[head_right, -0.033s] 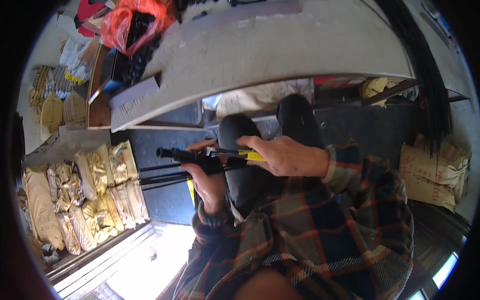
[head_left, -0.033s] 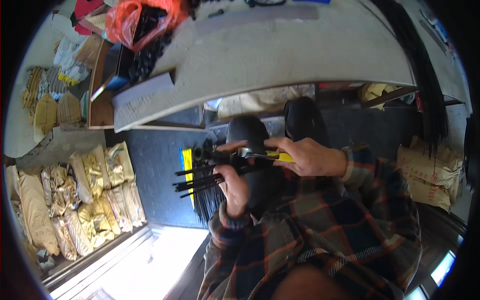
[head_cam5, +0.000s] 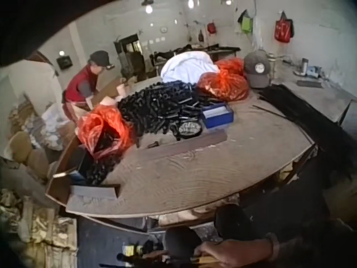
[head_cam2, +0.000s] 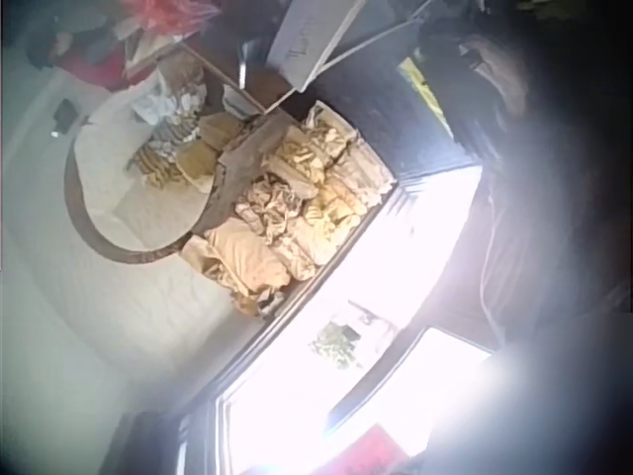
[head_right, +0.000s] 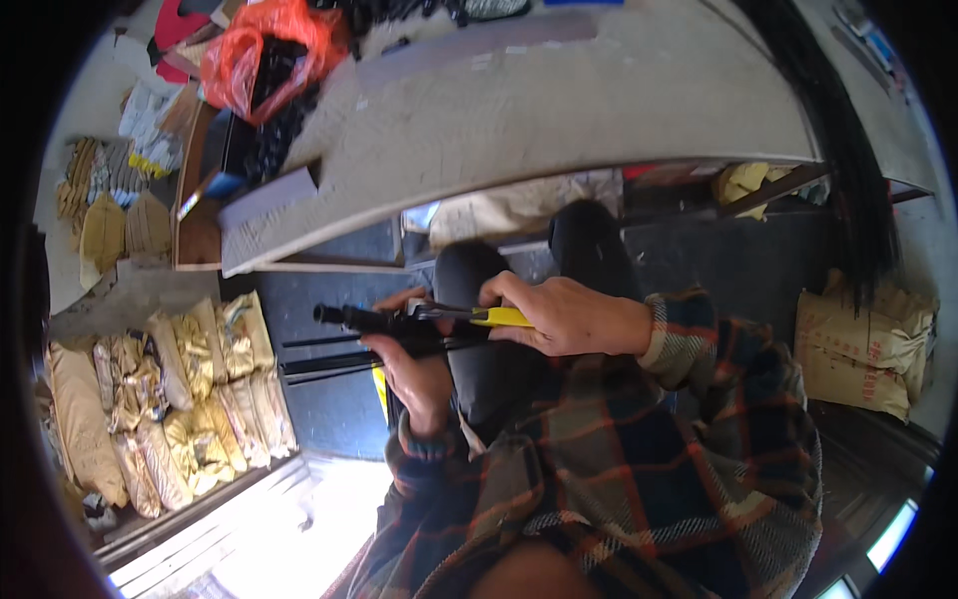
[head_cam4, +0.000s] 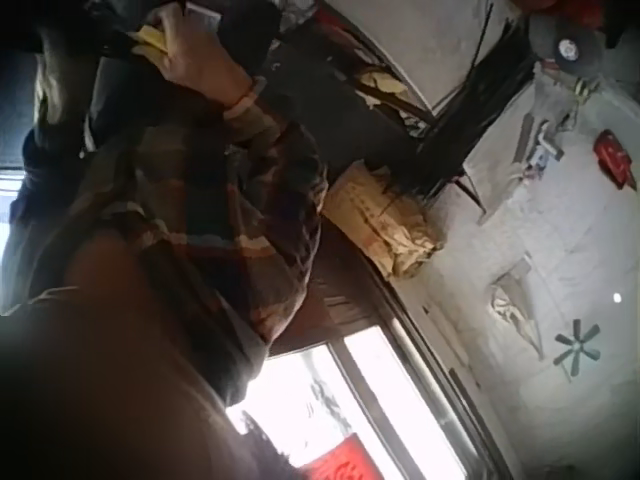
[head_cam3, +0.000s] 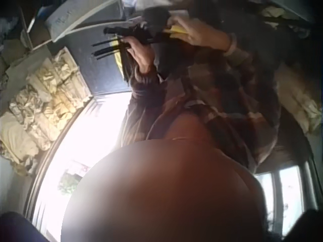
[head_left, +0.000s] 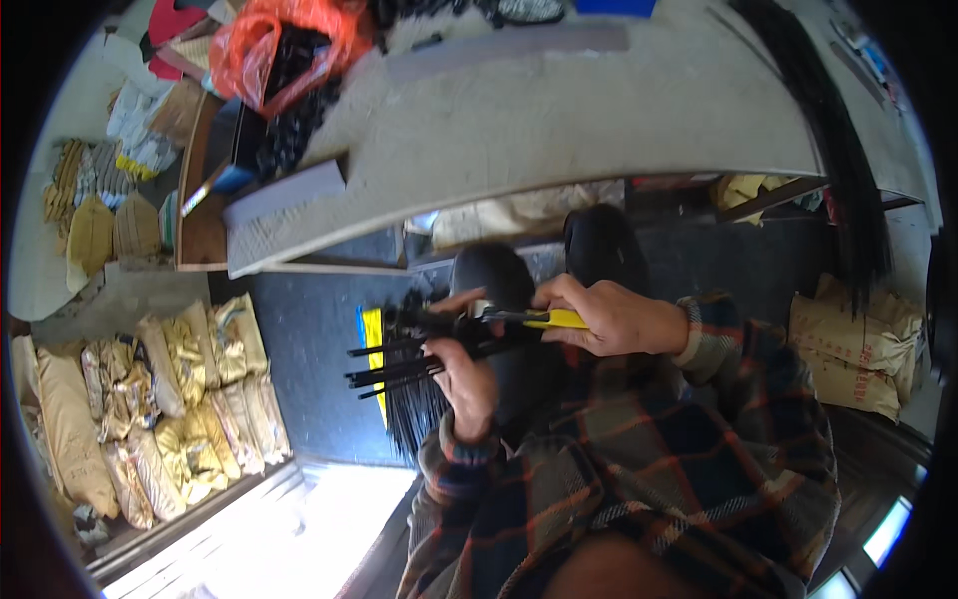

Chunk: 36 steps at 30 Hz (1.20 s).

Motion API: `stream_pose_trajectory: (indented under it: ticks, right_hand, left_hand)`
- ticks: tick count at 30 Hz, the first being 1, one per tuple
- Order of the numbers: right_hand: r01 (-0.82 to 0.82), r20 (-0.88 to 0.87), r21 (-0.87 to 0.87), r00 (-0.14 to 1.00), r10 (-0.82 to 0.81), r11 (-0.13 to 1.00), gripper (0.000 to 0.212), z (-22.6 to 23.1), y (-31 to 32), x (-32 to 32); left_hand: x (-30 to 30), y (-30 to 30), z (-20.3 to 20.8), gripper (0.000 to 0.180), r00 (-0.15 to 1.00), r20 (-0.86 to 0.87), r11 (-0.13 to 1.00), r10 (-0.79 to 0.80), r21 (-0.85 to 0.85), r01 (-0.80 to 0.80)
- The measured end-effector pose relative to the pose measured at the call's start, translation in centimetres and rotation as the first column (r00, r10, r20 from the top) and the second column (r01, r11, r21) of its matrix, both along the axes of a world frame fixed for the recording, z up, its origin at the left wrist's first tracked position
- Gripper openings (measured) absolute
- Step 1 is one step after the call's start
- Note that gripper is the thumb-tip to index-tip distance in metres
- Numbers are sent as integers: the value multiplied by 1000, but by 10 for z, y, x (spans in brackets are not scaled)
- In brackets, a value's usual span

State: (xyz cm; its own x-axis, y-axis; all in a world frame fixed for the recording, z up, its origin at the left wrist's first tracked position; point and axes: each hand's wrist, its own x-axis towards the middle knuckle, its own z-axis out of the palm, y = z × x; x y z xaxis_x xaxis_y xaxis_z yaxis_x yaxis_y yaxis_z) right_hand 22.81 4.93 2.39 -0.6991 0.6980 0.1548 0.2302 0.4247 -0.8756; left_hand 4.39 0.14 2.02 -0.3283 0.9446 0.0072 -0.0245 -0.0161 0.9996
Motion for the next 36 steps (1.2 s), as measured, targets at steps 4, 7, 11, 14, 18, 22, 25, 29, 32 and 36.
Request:
stream_pose_trajectory:
  ticks: [4,7,11,14,18,22,25,29,32,36]
  right_hand:
    - [255,-122,208,965,-233,944,24,15,64,12]
    - [599,-147,297,798,-584,744,10,18,162,26]
    - [597,87,648,558,-825,472,14,48,258,35]
    - [333,395,768,428,-813,548,17,51,289,24]
    - [301,444,767,390,-807,567,18,53,302,15]
    - [384,391,737,429,-814,556,20,50,310,12]
    - [489,299,685,488,-820,540,20,55,311,14]
    - [485,208,699,566,-798,526,23,61,294,28]
    - [482,-6,35,876,-482,875,19,74,214,7]
    - [78,-487,-411,823,-291,908,14,58,66,-27]
  left_hand:
    - [-1,10,-16,75,978,198,995,65,60,-78]
    - [8,8,-16,73,985,172,988,-10,150,-17]
    - [15,4,1,73,958,37,959,-283,17,283]
    - [12,2,-7,73,946,21,946,-324,28,323]
    - [5,9,-7,73,958,-38,956,-286,61,287]
    - [-6,11,-14,59,963,15,960,-268,94,265]
    - [-2,15,-11,68,986,17,977,-167,138,163]
    - [-5,10,-2,67,968,138,971,-211,145,191]
    - [-10,9,6,68,974,174,982,-144,149,119]
    - [-9,2,23,68,945,208,955,-252,210,208]
